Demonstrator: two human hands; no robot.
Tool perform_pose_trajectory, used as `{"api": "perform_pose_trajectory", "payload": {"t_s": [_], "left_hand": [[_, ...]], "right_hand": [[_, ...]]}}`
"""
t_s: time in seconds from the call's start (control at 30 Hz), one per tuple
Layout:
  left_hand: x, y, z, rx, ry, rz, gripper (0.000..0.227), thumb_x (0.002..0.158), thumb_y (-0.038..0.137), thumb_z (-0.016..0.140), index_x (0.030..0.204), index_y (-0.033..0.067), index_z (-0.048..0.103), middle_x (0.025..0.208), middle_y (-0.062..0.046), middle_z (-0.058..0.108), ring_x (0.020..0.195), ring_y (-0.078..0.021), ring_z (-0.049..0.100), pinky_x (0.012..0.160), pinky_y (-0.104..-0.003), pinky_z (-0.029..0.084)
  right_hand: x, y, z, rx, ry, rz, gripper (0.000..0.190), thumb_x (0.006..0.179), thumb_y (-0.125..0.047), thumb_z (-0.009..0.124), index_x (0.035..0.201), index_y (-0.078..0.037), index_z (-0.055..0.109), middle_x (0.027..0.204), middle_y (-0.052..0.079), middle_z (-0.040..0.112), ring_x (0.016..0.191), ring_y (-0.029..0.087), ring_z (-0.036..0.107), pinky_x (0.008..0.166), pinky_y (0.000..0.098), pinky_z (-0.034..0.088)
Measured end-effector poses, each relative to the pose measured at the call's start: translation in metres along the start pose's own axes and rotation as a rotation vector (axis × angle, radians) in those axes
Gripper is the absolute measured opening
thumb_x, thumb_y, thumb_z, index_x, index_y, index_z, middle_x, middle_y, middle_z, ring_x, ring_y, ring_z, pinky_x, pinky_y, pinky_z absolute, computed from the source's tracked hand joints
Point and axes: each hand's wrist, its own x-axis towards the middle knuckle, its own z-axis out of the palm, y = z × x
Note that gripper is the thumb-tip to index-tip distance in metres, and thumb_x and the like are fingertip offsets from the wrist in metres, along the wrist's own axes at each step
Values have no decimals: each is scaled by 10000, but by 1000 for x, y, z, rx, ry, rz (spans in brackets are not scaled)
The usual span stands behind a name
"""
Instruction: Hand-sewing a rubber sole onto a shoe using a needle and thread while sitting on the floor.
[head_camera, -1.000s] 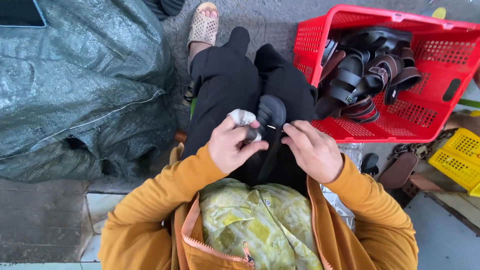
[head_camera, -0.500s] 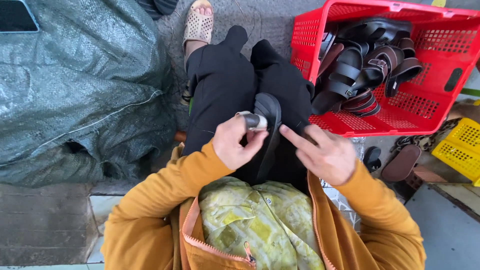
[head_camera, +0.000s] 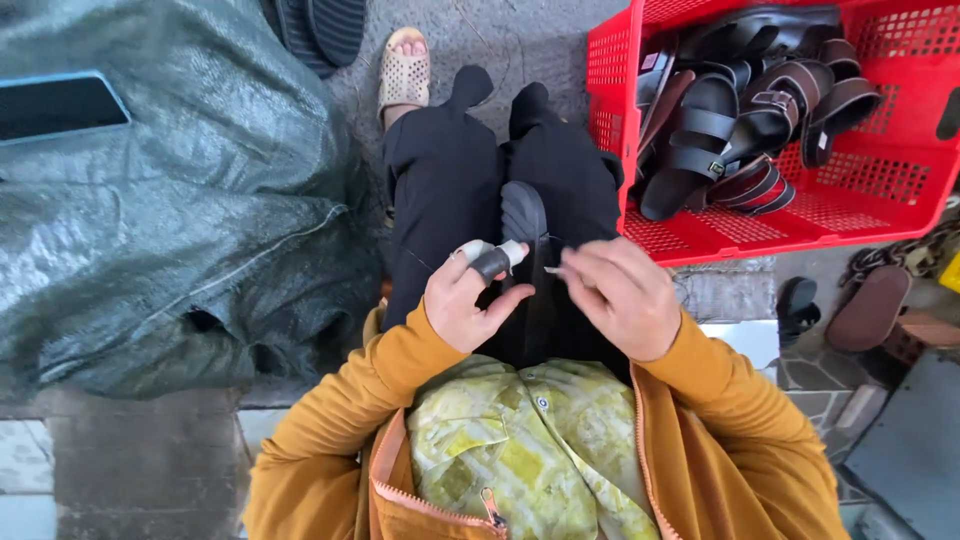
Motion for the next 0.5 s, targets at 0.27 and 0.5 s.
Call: {"api": "perform_pose_trajectory", "payload": {"t_s": [0.27, 0.5], "left_hand": [[2, 4, -5, -70, 36, -96, 295, 785, 162, 770, 1048, 58, 688, 728, -28, 536, 605, -171, 593, 555, -261, 550], [-2, -4, 2, -94, 62, -127, 272, 796, 176, 763, 1032, 59, 699, 694, -17, 565, 529, -136, 524, 498, -240, 528]], "right_hand": [[37, 2, 1, -579, 98, -429, 186, 839, 10, 659, 1016, -25, 705, 936, 128, 605, 646, 208, 599, 608, 312, 553], [41, -2, -10, -509, 60, -435, 153, 828, 11, 614, 943, -71, 672, 878, 108, 574, 585, 207, 574, 588, 328, 547]]}}
